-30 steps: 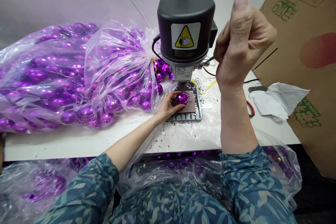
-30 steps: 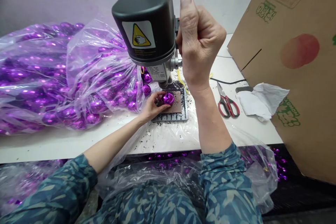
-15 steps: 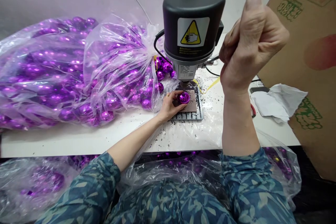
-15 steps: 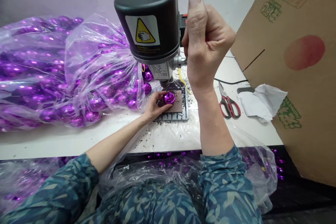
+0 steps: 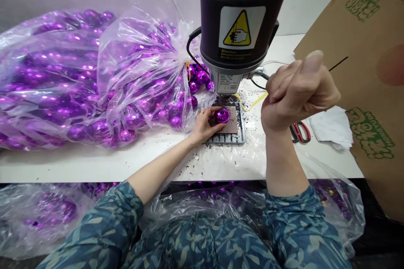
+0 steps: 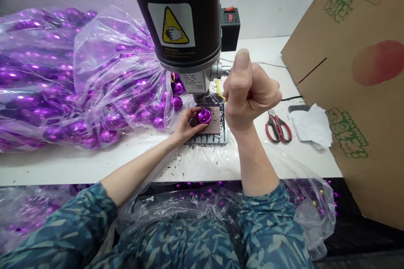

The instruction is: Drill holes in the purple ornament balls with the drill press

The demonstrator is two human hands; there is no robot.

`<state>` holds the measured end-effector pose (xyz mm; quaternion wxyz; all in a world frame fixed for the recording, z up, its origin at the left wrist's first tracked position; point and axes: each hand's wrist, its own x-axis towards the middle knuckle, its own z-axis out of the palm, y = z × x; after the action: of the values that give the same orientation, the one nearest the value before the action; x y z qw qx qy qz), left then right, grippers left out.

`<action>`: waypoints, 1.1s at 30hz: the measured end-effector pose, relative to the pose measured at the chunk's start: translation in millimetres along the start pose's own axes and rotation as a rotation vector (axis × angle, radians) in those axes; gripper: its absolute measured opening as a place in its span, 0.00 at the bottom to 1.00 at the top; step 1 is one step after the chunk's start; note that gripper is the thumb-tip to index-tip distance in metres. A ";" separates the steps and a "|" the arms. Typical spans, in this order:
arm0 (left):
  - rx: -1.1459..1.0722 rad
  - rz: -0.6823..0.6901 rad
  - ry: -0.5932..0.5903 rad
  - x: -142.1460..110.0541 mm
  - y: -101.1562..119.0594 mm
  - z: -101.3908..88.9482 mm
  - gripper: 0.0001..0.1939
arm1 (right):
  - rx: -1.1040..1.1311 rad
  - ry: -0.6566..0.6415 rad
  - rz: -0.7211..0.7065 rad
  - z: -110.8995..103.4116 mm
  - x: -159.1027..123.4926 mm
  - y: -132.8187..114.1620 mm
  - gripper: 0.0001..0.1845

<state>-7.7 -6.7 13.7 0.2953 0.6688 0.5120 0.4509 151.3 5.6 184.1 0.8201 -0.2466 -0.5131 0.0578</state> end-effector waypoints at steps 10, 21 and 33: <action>-0.025 0.003 0.003 -0.5 -4.1 0.3 0.30 | 0.048 0.072 -0.096 -5.7 -14.5 21.9 0.38; 0.004 -0.001 0.014 0.1 -4.8 1.8 0.31 | -0.020 0.135 -0.175 -11.6 -24.9 45.4 0.42; -0.019 -0.056 0.062 -0.5 9.2 -1.4 0.27 | 0.076 -0.053 -0.004 20.7 32.8 8.2 0.37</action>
<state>-5.2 -10.1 22.0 0.2981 0.6370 0.5353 0.4678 149.9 31.3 214.2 0.8150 -0.2126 -0.5327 0.0823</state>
